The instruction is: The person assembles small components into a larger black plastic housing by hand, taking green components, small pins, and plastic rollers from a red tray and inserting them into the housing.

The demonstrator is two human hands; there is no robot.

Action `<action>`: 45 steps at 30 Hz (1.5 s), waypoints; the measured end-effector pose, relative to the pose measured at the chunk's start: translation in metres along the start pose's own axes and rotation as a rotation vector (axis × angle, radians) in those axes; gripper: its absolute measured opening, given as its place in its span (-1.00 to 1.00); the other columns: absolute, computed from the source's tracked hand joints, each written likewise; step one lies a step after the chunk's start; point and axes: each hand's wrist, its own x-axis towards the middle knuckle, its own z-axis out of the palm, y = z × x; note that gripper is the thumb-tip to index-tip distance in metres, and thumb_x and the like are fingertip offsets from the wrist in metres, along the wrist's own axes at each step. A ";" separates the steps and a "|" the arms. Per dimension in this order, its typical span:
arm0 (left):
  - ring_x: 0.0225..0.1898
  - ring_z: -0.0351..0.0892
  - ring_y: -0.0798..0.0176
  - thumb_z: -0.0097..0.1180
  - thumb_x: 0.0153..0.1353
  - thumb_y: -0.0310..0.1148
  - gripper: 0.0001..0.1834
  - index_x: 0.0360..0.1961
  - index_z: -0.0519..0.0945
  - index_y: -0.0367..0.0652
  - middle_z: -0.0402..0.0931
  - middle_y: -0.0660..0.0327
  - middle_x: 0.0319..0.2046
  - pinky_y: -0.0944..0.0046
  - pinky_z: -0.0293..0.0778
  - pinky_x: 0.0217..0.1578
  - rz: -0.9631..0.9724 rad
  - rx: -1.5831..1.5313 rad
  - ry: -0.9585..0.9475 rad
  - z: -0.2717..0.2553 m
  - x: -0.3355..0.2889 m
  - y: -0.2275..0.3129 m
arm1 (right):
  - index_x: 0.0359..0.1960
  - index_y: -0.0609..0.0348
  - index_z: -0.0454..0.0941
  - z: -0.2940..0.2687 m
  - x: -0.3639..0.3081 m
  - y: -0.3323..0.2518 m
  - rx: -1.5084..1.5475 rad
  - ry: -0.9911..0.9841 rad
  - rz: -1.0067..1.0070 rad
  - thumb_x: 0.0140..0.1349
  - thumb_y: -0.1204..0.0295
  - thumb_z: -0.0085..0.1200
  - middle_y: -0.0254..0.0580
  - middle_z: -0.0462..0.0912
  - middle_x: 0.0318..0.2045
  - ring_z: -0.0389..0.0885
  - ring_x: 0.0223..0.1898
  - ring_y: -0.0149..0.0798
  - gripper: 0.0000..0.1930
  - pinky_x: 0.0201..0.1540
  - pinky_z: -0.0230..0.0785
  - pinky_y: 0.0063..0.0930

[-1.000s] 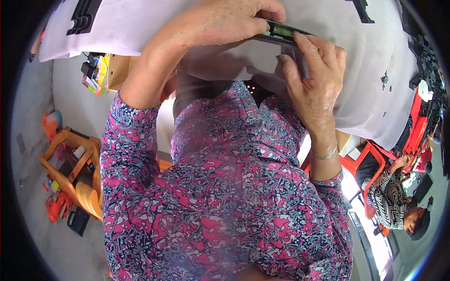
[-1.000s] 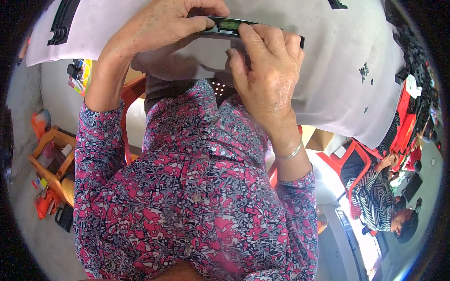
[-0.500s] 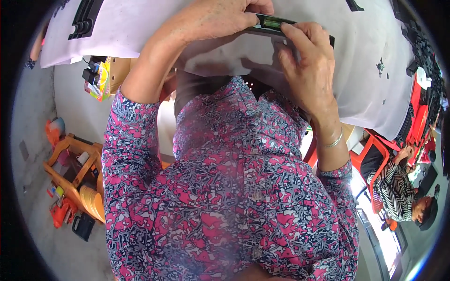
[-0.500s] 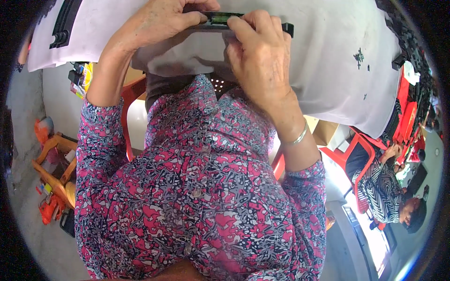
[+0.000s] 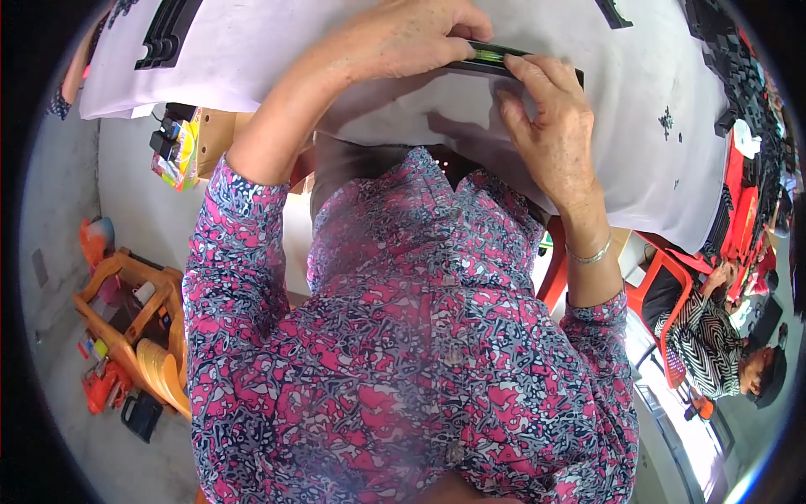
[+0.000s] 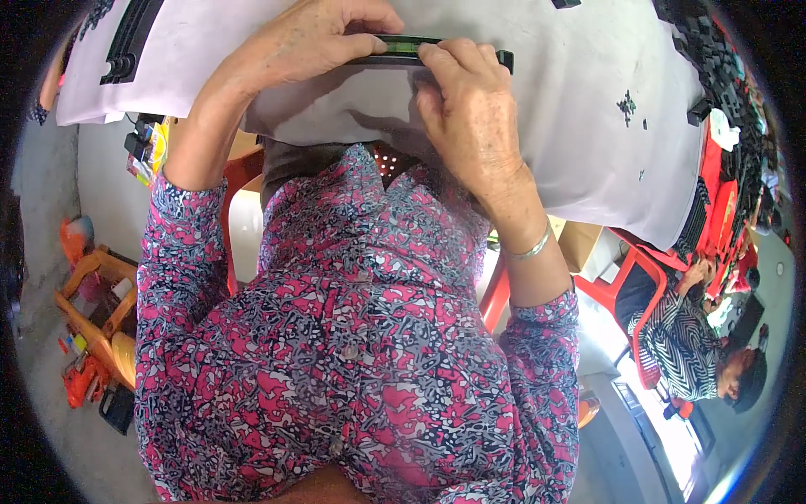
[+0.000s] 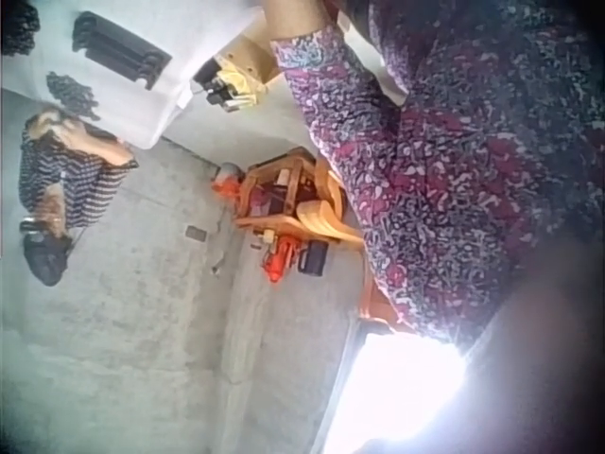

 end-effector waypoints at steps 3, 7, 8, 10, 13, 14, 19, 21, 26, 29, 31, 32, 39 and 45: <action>-0.13 0.59 -0.05 0.11 0.20 -0.43 -0.79 -0.21 0.66 -0.33 0.58 -0.05 -0.24 0.04 0.46 -0.03 0.072 0.025 0.036 0.008 0.006 0.001 | 0.04 0.16 0.61 -0.002 0.005 -0.001 -0.049 -0.038 -0.045 0.00 0.62 0.22 -0.13 0.58 -0.14 0.52 -0.06 -0.01 -0.53 0.00 0.38 -0.13; -0.14 0.58 -0.07 0.10 0.19 -0.44 -0.82 -0.27 0.64 -0.34 0.58 -0.09 -0.28 0.03 0.46 -0.07 0.112 0.077 0.057 0.020 0.018 -0.007 | 0.04 0.14 0.60 -0.003 0.007 0.007 -0.062 -0.091 -0.078 0.01 0.61 0.22 -0.19 0.58 -0.16 0.53 -0.06 -0.05 -0.54 -0.03 0.37 -0.16; -0.14 0.58 -0.07 0.10 0.19 -0.44 -0.82 -0.27 0.64 -0.34 0.58 -0.09 -0.28 0.03 0.46 -0.07 0.109 0.075 0.050 0.021 0.018 -0.009 | 0.05 0.14 0.60 -0.003 0.008 0.008 -0.056 -0.089 -0.103 0.01 0.61 0.22 -0.22 0.58 -0.16 0.54 -0.06 -0.07 -0.53 -0.03 0.37 -0.16; -0.16 0.58 -0.10 0.10 0.17 -0.46 -0.84 -0.30 0.62 -0.35 0.57 -0.07 -0.33 0.03 0.46 -0.13 -0.008 -0.012 0.018 0.018 0.018 -0.005 | 0.05 0.13 0.60 -0.002 0.006 0.008 -0.047 -0.090 -0.112 0.01 0.61 0.22 -0.24 0.58 -0.16 0.54 -0.07 -0.08 -0.53 -0.04 0.37 -0.17; -0.17 0.57 -0.12 0.10 0.15 -0.47 -0.84 -0.30 0.61 -0.36 0.56 -0.08 -0.31 0.03 0.47 -0.16 -0.020 -0.041 -0.047 0.016 0.022 -0.008 | 0.05 0.19 0.61 0.000 0.006 0.009 -0.076 -0.060 -0.140 0.00 0.64 0.22 -0.18 0.63 -0.14 0.55 -0.11 -0.06 -0.52 -0.03 0.39 -0.20; -0.17 0.57 -0.12 0.10 0.15 -0.47 -0.84 -0.30 0.61 -0.36 0.56 -0.08 -0.31 0.03 0.47 -0.16 -0.020 -0.039 -0.055 0.016 0.023 -0.010 | 0.06 0.18 0.61 0.000 0.006 0.009 -0.091 -0.067 -0.141 0.01 0.64 0.22 -0.19 0.62 -0.15 0.55 -0.11 -0.07 -0.52 -0.03 0.38 -0.20; -0.17 0.58 -0.10 0.09 0.17 -0.47 -0.83 -0.28 0.61 -0.37 0.56 -0.08 -0.28 0.04 0.47 -0.14 0.119 0.122 0.024 0.017 0.019 -0.008 | 0.07 0.15 0.59 0.004 0.007 0.010 -0.098 -0.038 -0.167 0.02 0.63 0.21 -0.22 0.60 -0.17 0.54 -0.09 -0.08 -0.52 -0.04 0.37 -0.20; -0.16 0.59 -0.07 0.11 0.18 -0.45 -0.82 -0.27 0.61 -0.38 0.58 -0.07 -0.26 0.04 0.48 -0.12 0.108 0.109 -0.054 0.007 0.026 -0.003 | 0.07 0.15 0.58 0.004 0.008 0.008 -0.152 -0.052 -0.169 0.03 0.63 0.20 -0.23 0.59 -0.17 0.54 -0.08 -0.08 -0.52 -0.04 0.37 -0.20; -0.13 0.62 0.04 0.15 0.21 -0.40 -0.73 -0.14 0.65 -0.37 0.62 -0.05 -0.23 0.13 0.50 -0.07 0.002 0.079 -0.167 -0.003 0.022 0.001 | 0.08 0.15 0.58 0.004 0.003 0.014 -0.085 -0.023 -0.161 0.06 0.62 0.20 -0.22 0.62 -0.12 0.56 -0.07 -0.06 -0.53 0.00 0.39 -0.20; -0.11 0.63 0.02 0.12 0.24 -0.38 -0.67 -0.04 0.65 -0.36 0.63 -0.06 -0.21 0.14 0.50 -0.05 0.024 0.100 -0.159 -0.010 0.018 0.008 | 0.07 0.14 0.60 0.000 0.001 0.015 0.027 0.052 -0.148 0.06 0.62 0.23 -0.21 0.63 -0.09 0.57 -0.08 -0.04 -0.54 0.00 0.41 -0.21; -0.08 0.62 0.00 0.08 0.28 -0.35 -0.66 -0.04 0.65 -0.37 0.63 -0.07 -0.16 0.14 0.49 -0.03 -0.068 0.110 -0.185 -0.011 0.014 0.010 | 0.05 0.14 0.61 -0.003 -0.001 0.013 0.094 0.082 -0.116 0.05 0.62 0.25 -0.21 0.64 -0.08 0.57 -0.09 -0.04 -0.55 0.00 0.43 -0.22; -0.08 0.62 0.00 0.08 0.28 -0.35 -0.66 -0.04 0.65 -0.37 0.63 -0.07 -0.16 0.14 0.49 -0.03 -0.073 0.108 -0.183 -0.012 0.014 0.011 | 0.03 0.14 0.62 -0.008 0.001 0.013 0.022 0.074 -0.126 0.03 0.63 0.28 -0.22 0.65 -0.10 0.57 -0.11 -0.05 -0.55 -0.03 0.45 -0.22; -0.16 0.63 -0.03 0.02 0.35 -0.28 -0.63 -0.03 0.63 -0.38 0.66 -0.08 -0.22 0.12 0.51 -0.10 0.197 0.214 -0.242 -0.014 0.020 0.003 | -0.06 0.11 0.67 0.009 -0.003 0.025 -0.094 0.152 -0.221 -0.02 0.67 0.32 -0.30 0.67 -0.21 0.54 -0.18 -0.13 -0.58 -0.12 0.49 -0.29; -0.13 0.65 0.02 0.03 0.42 -0.22 -0.60 0.03 0.63 -0.36 0.69 -0.07 -0.16 0.16 0.51 -0.08 -0.151 0.110 -0.442 -0.022 0.021 0.022 | -0.13 0.13 0.70 0.011 -0.009 0.023 -0.045 0.197 -0.181 -0.01 0.68 0.31 -0.27 0.67 -0.22 0.55 -0.19 -0.14 -0.65 -0.14 0.50 -0.31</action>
